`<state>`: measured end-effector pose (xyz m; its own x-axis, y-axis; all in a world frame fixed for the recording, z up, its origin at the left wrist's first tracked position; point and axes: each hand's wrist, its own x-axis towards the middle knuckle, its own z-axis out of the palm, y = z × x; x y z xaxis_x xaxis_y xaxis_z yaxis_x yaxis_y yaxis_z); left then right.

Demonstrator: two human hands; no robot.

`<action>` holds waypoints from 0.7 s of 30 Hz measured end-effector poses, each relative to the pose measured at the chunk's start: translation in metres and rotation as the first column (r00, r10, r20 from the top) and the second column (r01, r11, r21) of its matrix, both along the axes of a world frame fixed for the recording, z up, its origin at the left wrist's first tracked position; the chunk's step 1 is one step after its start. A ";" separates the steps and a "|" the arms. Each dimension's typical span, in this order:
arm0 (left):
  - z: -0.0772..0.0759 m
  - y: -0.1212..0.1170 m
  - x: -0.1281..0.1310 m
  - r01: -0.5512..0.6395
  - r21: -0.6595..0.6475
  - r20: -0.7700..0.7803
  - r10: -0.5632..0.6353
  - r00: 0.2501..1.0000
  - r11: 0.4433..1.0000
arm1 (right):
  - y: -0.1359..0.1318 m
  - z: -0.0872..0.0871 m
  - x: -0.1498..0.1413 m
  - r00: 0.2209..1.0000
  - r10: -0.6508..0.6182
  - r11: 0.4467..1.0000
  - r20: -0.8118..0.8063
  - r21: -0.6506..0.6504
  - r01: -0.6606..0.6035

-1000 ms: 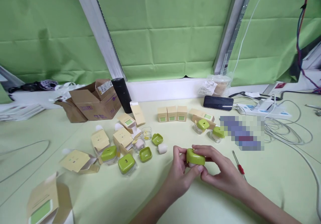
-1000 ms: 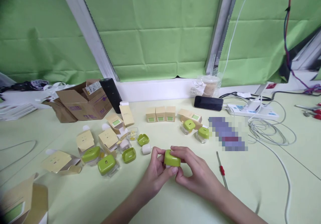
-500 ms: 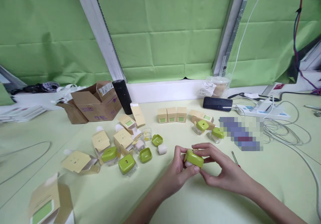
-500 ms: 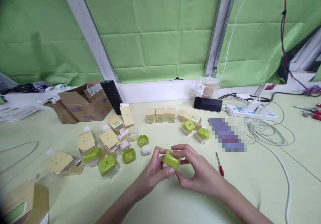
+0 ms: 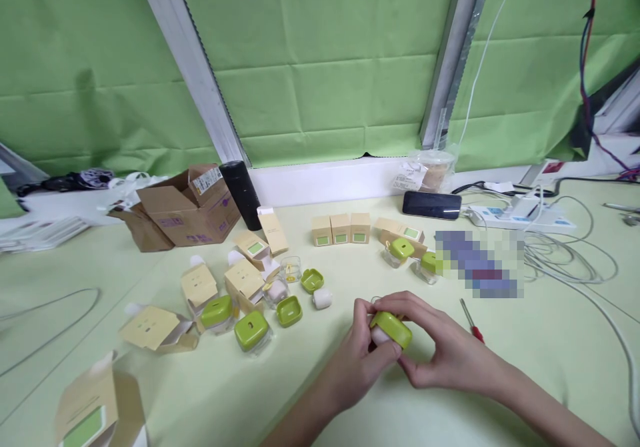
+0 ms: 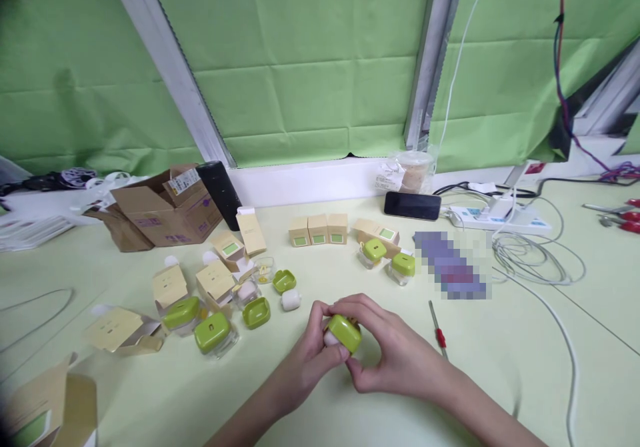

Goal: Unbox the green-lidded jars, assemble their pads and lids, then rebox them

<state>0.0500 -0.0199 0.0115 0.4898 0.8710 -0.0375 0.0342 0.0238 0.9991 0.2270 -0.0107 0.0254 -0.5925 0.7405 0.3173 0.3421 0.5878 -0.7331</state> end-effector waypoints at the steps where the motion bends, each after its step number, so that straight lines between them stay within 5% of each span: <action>1: 0.001 -0.001 0.000 -0.009 0.000 -0.017 0.009 1.000 1.000 | -0.001 0.000 0.000 1.000 0.006 1.000 -0.003 -0.010 -0.006; 9: 0.005 0.000 -0.002 0.022 0.122 -0.158 -0.003 0.987 0.992 | 0.006 0.000 0.017 0.977 -0.181 0.979 -0.110 -0.113 0.168; 15: -0.007 0.010 0.007 -0.179 0.397 -0.298 0.311 0.903 0.900 | 0.017 -0.002 0.024 0.886 -0.374 0.927 -0.272 -0.131 0.351; 21: -0.017 0.014 0.006 -0.270 0.369 -0.321 0.394 0.861 0.889 | 0.014 -0.006 0.019 0.926 -0.318 0.948 -0.202 -0.096 0.305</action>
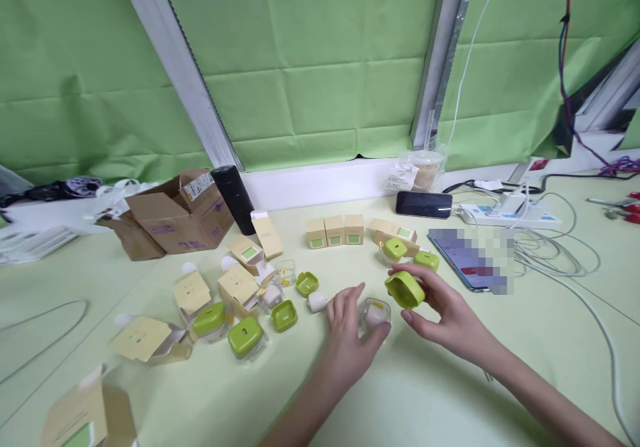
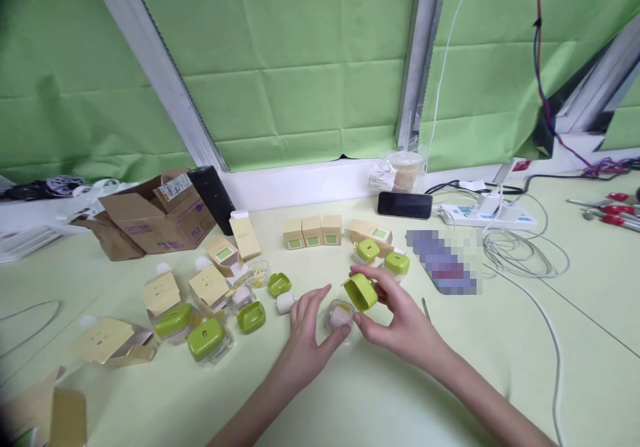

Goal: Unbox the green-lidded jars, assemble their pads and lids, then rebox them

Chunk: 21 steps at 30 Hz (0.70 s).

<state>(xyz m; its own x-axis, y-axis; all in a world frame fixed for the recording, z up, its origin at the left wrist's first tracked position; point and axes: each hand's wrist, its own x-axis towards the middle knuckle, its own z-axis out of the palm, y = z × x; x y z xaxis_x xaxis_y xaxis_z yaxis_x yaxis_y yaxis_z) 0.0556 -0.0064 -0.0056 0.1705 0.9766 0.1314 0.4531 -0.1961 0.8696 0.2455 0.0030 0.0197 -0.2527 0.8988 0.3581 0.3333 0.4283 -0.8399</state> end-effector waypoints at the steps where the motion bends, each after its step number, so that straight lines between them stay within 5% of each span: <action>1: 0.001 0.000 -0.001 -0.007 0.017 0.036 0.006 0.999 1.000 | -0.001 -0.001 -0.002 1.000 0.011 1.000 0.008 -0.003 -0.011; 5: 0.011 -0.001 0.001 0.045 -0.056 0.304 -0.026 0.952 0.997 | -0.006 -0.005 -0.011 0.997 0.062 0.998 -0.049 -0.004 -0.062; 9: 0.016 -0.003 0.007 0.116 -0.228 0.642 0.059 0.765 0.967 | -0.010 -0.006 -0.020 0.988 0.149 0.988 -0.031 0.041 -0.147; 14: 0.016 -0.003 0.004 0.189 -0.271 0.705 0.061 0.706 0.944 | -0.012 -0.005 -0.020 0.982 0.181 0.983 -0.052 0.043 -0.179; 21: 0.018 -0.005 0.006 0.210 -0.319 0.690 0.075 0.720 0.924 | -0.010 -0.005 -0.023 0.967 0.062 0.975 -0.247 -0.191 -0.112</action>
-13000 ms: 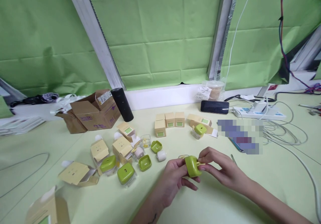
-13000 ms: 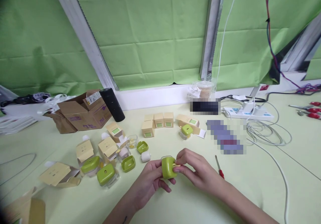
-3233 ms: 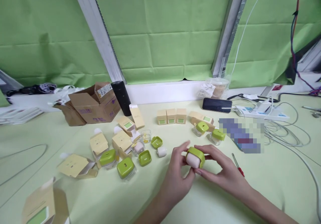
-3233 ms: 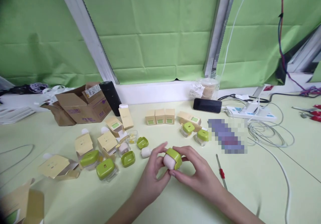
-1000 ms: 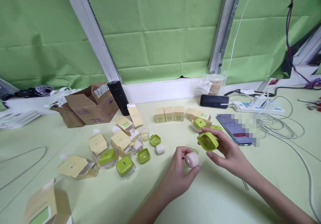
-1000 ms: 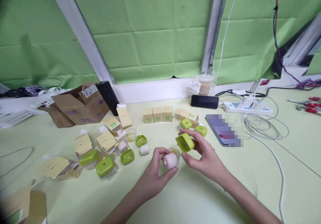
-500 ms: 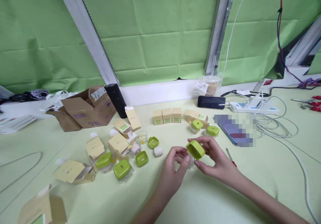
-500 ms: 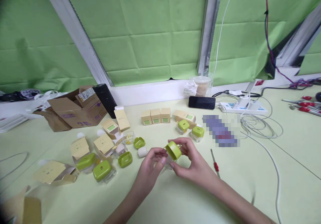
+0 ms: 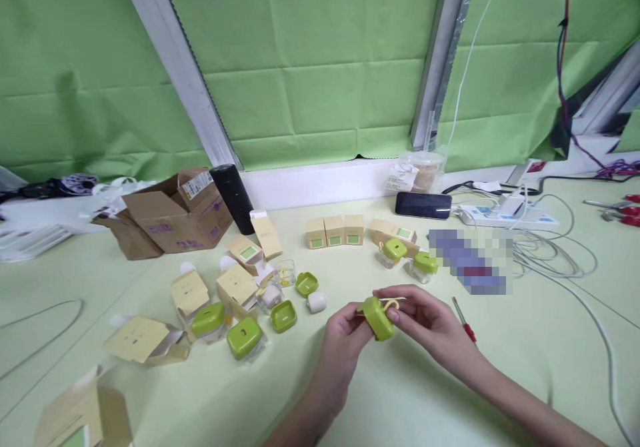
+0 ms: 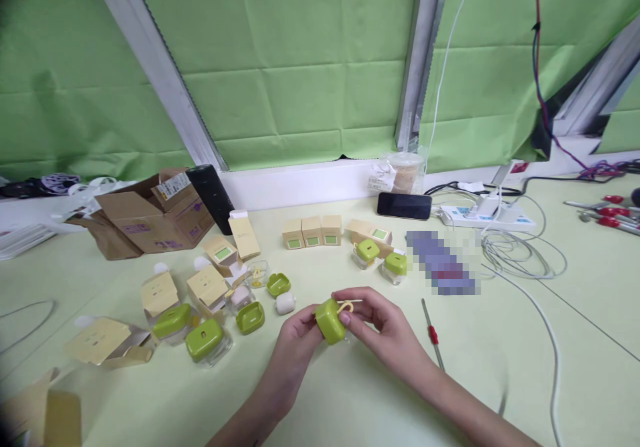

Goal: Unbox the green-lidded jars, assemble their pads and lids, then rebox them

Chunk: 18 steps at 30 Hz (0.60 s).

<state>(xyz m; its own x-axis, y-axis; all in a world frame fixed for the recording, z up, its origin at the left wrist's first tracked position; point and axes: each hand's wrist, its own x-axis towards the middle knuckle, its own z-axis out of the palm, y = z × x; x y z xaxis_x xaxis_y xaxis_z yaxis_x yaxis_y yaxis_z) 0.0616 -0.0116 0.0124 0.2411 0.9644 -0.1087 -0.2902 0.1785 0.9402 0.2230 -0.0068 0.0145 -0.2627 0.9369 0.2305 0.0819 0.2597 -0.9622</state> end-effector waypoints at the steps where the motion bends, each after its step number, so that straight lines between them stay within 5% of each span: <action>1: 0.001 0.000 0.000 0.005 -0.013 0.001 -0.005 1.000 1.000 | 0.001 0.000 0.000 1.000 -0.019 1.000 0.000 0.019 0.019; 7: 0.005 0.000 -0.003 0.090 -0.070 0.000 -0.090 0.996 0.993 | 0.004 -0.002 0.008 0.982 -0.104 0.962 0.156 0.265 0.060; 18: 0.001 0.002 -0.006 0.088 -0.053 -0.083 -0.092 0.992 0.995 | 0.003 -0.001 0.009 0.980 0.004 0.973 0.197 0.226 -0.049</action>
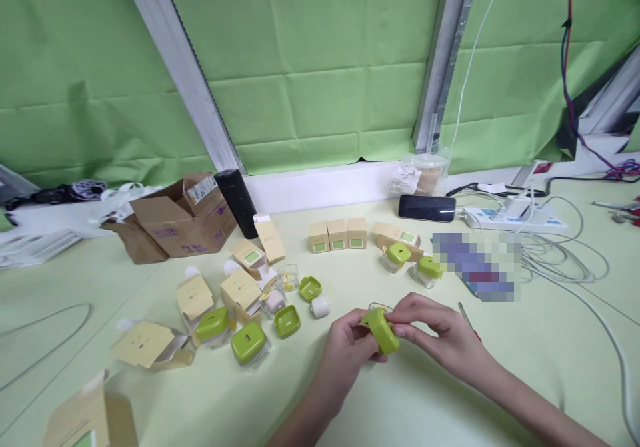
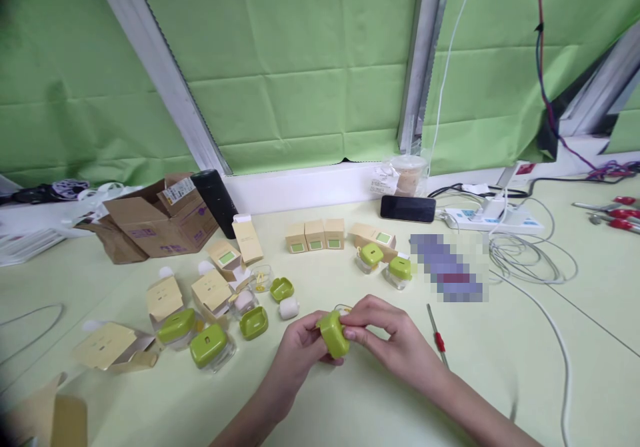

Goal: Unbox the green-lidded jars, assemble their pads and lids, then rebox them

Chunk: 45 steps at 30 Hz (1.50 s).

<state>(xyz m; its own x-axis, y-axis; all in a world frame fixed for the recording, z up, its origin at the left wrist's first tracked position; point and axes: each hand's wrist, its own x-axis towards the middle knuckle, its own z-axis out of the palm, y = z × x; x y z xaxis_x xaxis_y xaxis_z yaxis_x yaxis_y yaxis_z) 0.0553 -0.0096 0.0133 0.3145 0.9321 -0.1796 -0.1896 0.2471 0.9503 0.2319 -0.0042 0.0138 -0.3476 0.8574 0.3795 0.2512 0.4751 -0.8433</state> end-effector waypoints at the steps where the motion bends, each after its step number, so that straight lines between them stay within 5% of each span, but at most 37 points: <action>1: -0.001 0.000 0.000 -0.001 0.032 -0.001 0.001 1.000 0.999 | -0.002 0.002 -0.001 1.000 0.000 1.000 0.006 0.009 0.000; 7: -0.003 0.004 0.000 -0.031 0.229 -0.130 0.062 0.990 0.973 | -0.004 0.009 -0.001 0.989 0.087 0.995 0.117 0.039 -0.092; 11: -0.005 0.012 -0.010 -0.079 0.446 -0.375 0.267 0.888 0.892 | 0.011 0.006 0.015 0.984 -0.167 0.984 0.053 0.076 0.163; 14: -0.008 0.016 -0.015 0.065 0.542 -0.581 0.318 0.750 0.838 | 0.020 0.003 0.022 0.972 -0.235 0.971 0.026 0.044 0.234; 18: -0.015 0.013 -0.015 0.197 0.488 -0.643 0.197 0.740 0.850 | 0.019 -0.004 0.013 0.984 -0.130 0.991 0.122 0.039 0.127; 25: -0.030 0.011 -0.015 0.194 0.318 -0.570 0.024 0.821 0.928 | 0.006 -0.009 -0.006 0.954 0.066 0.997 0.293 -0.049 -0.054; 32: -0.033 0.013 -0.014 0.172 0.369 -0.536 0.057 0.842 0.913 | 0.004 0.000 -0.005 0.924 0.120 0.988 0.362 0.044 -0.146; 37: -0.027 0.013 -0.014 0.200 0.402 -0.545 0.058 0.836 0.893 | 0.001 -0.006 -0.004 0.917 0.177 0.984 0.358 -0.034 -0.177; 42: -0.008 -0.010 -0.034 0.201 0.358 -0.694 0.116 0.710 0.912 | -0.002 -0.021 0.005 0.913 0.116 0.993 0.391 -0.037 -0.111; 45: 0.007 -0.043 -0.068 0.041 0.390 -0.710 0.271 0.650 0.920 | -0.002 -0.023 0.010 0.926 0.051 0.999 0.375 -0.027 -0.045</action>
<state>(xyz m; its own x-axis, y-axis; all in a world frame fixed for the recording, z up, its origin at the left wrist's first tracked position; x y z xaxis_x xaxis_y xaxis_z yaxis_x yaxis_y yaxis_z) -0.0128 -0.0521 0.0199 0.1069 0.9937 0.0347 0.6079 -0.0930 0.7886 0.2424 -0.0059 -0.0096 -0.5026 0.8415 0.1983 0.5281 0.4805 -0.7002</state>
